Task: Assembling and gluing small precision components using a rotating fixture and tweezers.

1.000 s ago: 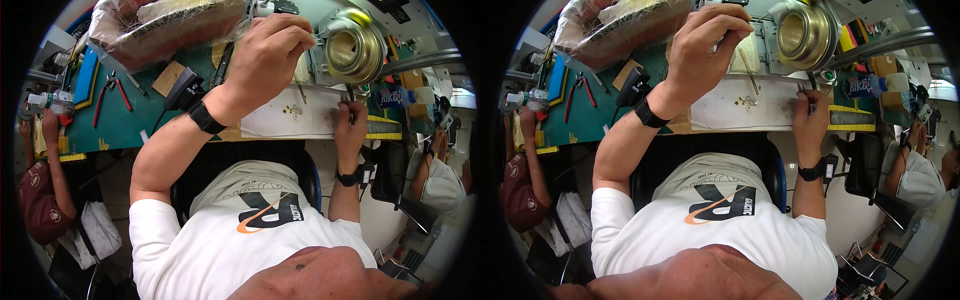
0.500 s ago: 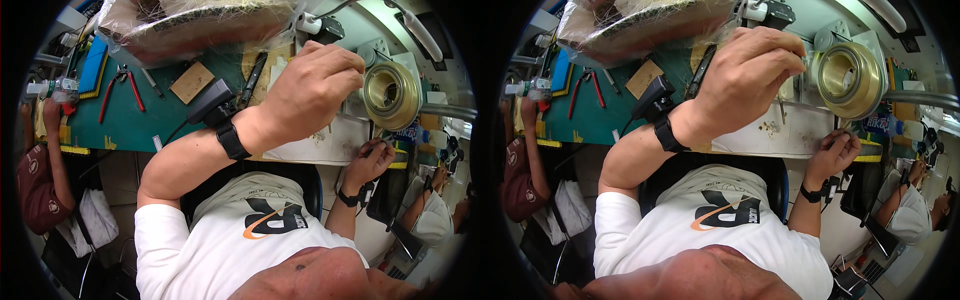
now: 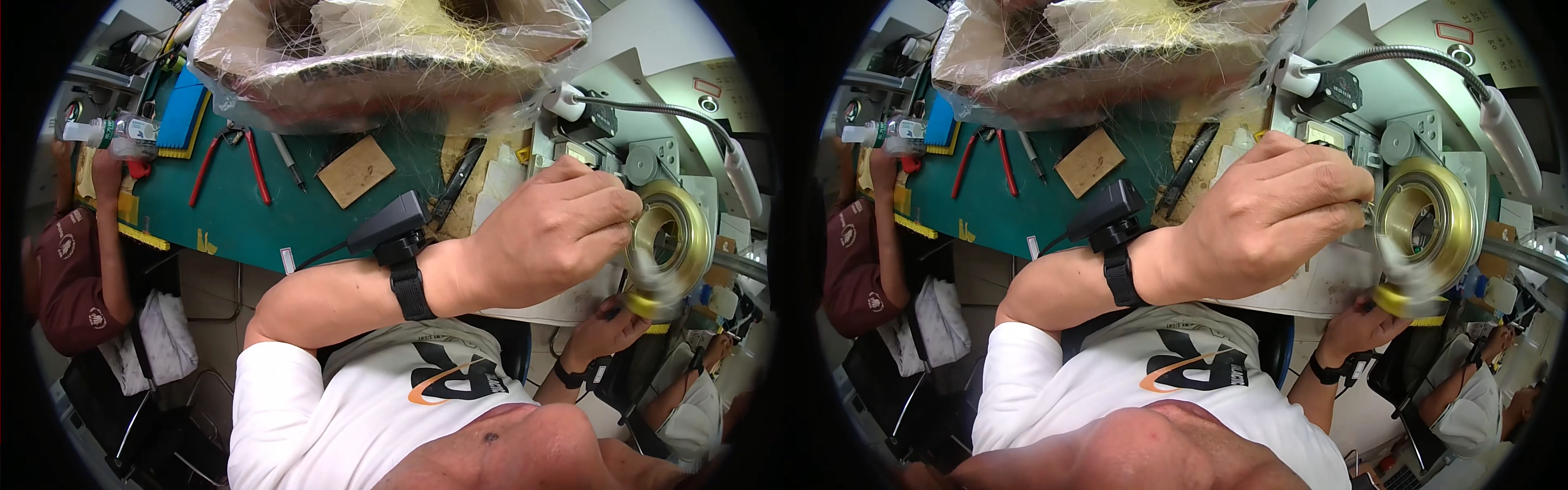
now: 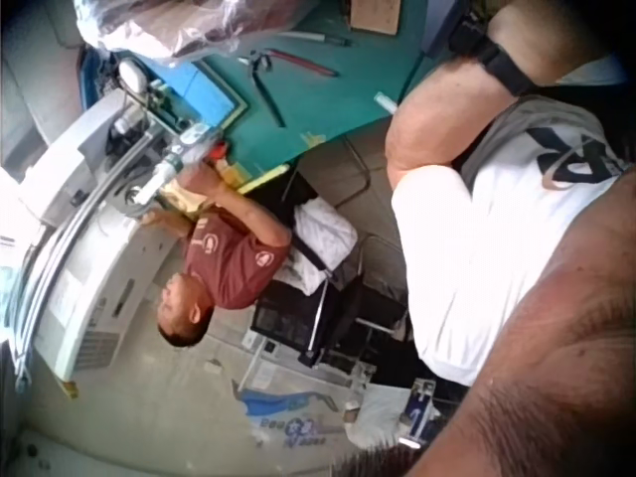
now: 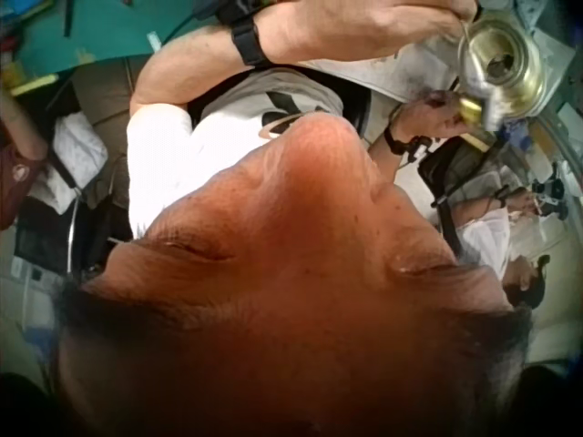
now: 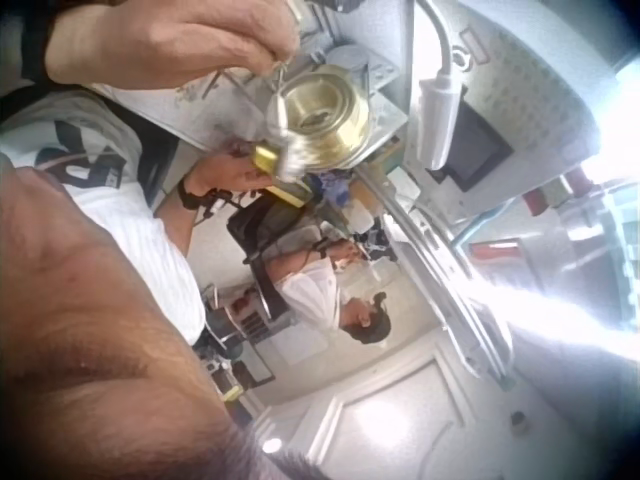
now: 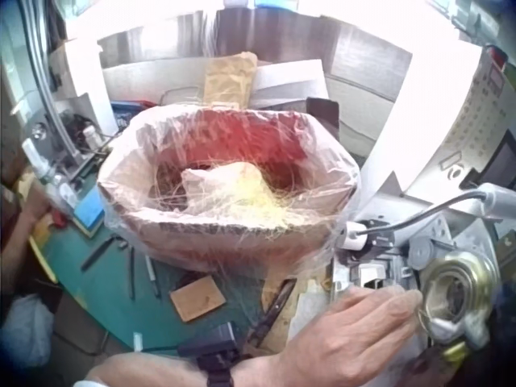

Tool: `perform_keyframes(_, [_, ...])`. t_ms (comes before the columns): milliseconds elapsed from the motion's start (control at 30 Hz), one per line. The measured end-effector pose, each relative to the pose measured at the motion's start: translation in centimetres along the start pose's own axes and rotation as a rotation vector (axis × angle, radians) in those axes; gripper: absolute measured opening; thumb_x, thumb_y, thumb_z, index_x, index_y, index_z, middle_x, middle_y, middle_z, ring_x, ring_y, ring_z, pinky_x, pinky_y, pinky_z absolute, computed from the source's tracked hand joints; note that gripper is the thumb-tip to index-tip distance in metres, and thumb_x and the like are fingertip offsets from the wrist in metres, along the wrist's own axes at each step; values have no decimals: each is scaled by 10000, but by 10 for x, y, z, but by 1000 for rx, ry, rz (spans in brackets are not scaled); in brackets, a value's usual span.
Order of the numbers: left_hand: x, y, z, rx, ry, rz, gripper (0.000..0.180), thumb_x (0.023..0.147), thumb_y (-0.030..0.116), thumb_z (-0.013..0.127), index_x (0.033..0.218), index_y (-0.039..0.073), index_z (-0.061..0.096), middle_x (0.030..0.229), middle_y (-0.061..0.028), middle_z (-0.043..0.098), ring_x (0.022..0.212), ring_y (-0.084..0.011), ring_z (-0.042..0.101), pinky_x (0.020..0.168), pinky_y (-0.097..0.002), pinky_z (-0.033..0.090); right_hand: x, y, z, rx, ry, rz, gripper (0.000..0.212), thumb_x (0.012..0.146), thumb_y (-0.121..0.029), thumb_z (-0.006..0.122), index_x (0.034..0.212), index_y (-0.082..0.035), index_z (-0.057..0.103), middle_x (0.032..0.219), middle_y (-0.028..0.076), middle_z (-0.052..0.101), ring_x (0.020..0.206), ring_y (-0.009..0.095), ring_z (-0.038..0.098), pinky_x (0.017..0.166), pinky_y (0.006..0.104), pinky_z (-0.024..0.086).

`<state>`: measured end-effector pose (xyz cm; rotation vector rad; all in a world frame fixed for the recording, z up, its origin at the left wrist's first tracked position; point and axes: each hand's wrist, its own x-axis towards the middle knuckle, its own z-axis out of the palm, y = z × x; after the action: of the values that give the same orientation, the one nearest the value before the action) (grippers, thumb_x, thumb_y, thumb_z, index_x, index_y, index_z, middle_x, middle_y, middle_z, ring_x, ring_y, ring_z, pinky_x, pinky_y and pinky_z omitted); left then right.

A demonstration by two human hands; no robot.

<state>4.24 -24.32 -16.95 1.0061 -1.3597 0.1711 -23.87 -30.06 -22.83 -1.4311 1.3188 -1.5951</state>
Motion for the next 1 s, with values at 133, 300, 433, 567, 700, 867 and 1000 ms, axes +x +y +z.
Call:
perform_keyframes(133, [0, 2, -1, -13, 3, -13, 200, 840, 69, 777, 1029, 8, 757, 1175, -89, 734, 1075, -278, 768, 934, -398, 536, 0, 2, 1, 2, -4, -18, 184, 1187, -178, 579, 1314, -46, 555, 957, 81, 673, 715, 126, 539, 619, 262, 418])
perform_keyframes(300, [2, 4, -3, -11, -12, -26, 176, 855, 59, 776, 1020, 0, 764, 1186, -93, 736, 1076, -271, 766, 928, -389, 537, -1, 3, -1, 30, -18, -1, 195, 1181, -155, 593, 1339, -45, 560, 1053, 77, 689, 804, 112, 604, 637, 245, 460])
perform_keyframes(433, [2, 6, -2, -2, -4, -38, 166, 869, 67, 767, 1018, -5, 771, 1201, -100, 740, 1086, -270, 764, 934, -397, 544, -2, 2, 3, 21, 3, 18, 184, 1187, -151, 581, 1334, -42, 561, 1052, 72, 687, 820, 110, 609, 637, 242, 456])
perform_keyframes(567, [1, 7, -3, 19, -16, -33, 173, 891, 99, 752, 1024, -8, 776, 1215, -108, 744, 1109, -268, 759, 935, -401, 549, -2, 1, -2, -22, -53, 18, 196, 1196, -181, 574, 1330, -37, 569, 993, 67, 677, 762, 102, 553, 635, 244, 423])
perform_keyframes(700, [1, 7, -1, 13, -20, -39, 185, 881, 91, 762, 1036, -9, 773, 1217, -109, 743, 1111, -265, 760, 940, -400, 548, -5, 0, 2, -59, 0, 13, 192, 1197, -185, 576, 1315, -34, 583, 990, 62, 673, 758, 101, 550, 643, 250, 429])
perform_keyframes(867, [2, 9, -1, 18, -6, -45, 204, 856, 70, 779, 1045, -6, 765, 1209, -105, 739, 1117, -274, 759, 948, -404, 548, -1, 4, -4, -86, -24, 23, 201, 1196, -187, 582, 1319, -28, 592, 1028, 65, 685, 785, 102, 560, 664, 250, 440])
perform_keyframes(1000, [2, 7, -1, 2, -15, -45, 205, 850, 41, 759, 1051, -3, 760, 1200, -96, 733, 1121, -279, 757, 959, -408, 544, -4, 3, 3, -67, 28, 11, 217, 1194, -183, 590, 1347, -29, 593, 1040, 64, 694, 797, 101, 549, 674, 249, 440])
